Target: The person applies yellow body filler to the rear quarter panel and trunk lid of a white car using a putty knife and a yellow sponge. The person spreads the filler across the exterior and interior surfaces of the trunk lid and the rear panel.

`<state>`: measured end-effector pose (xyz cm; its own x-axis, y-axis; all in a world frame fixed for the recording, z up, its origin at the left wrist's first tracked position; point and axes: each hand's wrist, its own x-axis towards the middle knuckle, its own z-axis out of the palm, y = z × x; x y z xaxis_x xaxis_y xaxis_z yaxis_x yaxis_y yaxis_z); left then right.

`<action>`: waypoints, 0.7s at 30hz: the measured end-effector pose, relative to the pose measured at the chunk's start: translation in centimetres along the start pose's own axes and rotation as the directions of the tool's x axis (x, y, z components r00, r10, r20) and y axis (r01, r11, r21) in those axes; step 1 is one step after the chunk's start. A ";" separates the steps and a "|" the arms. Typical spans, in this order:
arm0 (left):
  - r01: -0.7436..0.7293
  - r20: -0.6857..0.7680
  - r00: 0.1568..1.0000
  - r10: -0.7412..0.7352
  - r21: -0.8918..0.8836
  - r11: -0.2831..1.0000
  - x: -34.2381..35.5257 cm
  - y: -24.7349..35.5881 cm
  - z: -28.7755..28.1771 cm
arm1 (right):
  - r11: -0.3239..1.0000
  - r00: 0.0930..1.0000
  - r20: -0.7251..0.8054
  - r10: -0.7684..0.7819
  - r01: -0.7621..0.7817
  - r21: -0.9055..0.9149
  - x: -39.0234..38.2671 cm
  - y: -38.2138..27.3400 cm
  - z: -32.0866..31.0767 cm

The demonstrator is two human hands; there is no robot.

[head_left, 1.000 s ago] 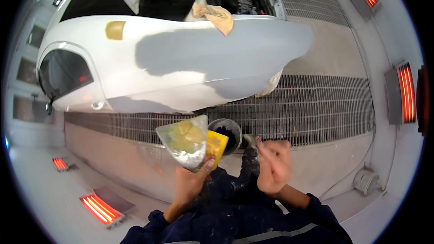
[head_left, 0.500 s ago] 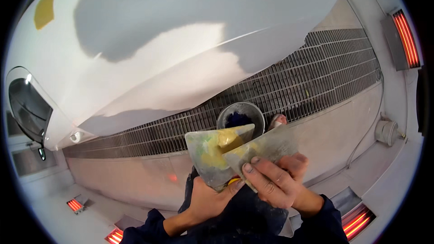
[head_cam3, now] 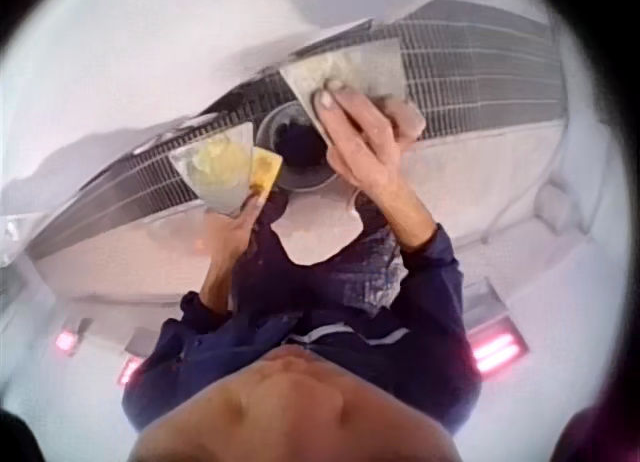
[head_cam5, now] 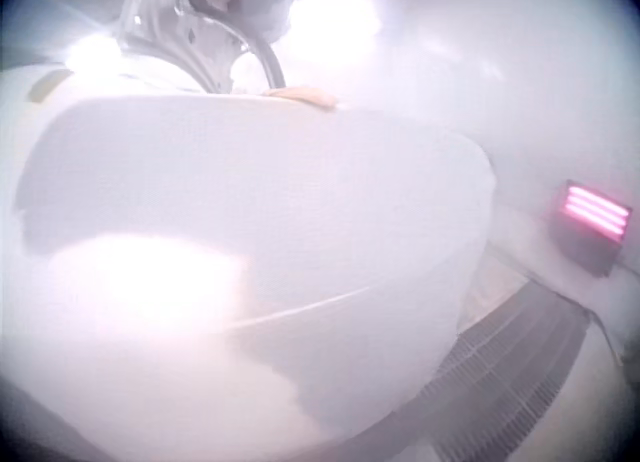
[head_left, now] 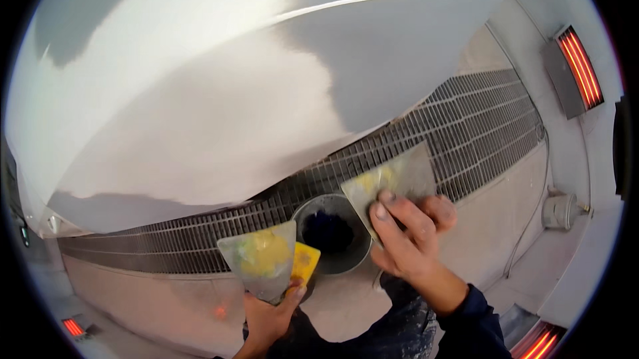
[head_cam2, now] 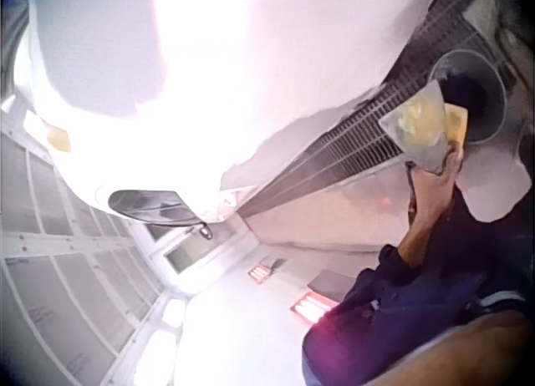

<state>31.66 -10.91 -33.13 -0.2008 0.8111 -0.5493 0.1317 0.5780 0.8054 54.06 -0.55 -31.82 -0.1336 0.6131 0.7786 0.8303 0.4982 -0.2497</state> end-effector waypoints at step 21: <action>0.183 0.029 0.983 -0.181 -0.104 0.978 -4.3 -0.5 0.8 | 0.925 0.867 -0.340 -0.364 0.293 -0.242 9.3 2.6 6.3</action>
<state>33.26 -14.60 -31.41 -0.1931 0.6951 -0.6925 -0.0092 0.7045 0.7097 51.57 10.33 -28.88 -0.2340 0.1413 0.9619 0.8597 0.4921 0.1369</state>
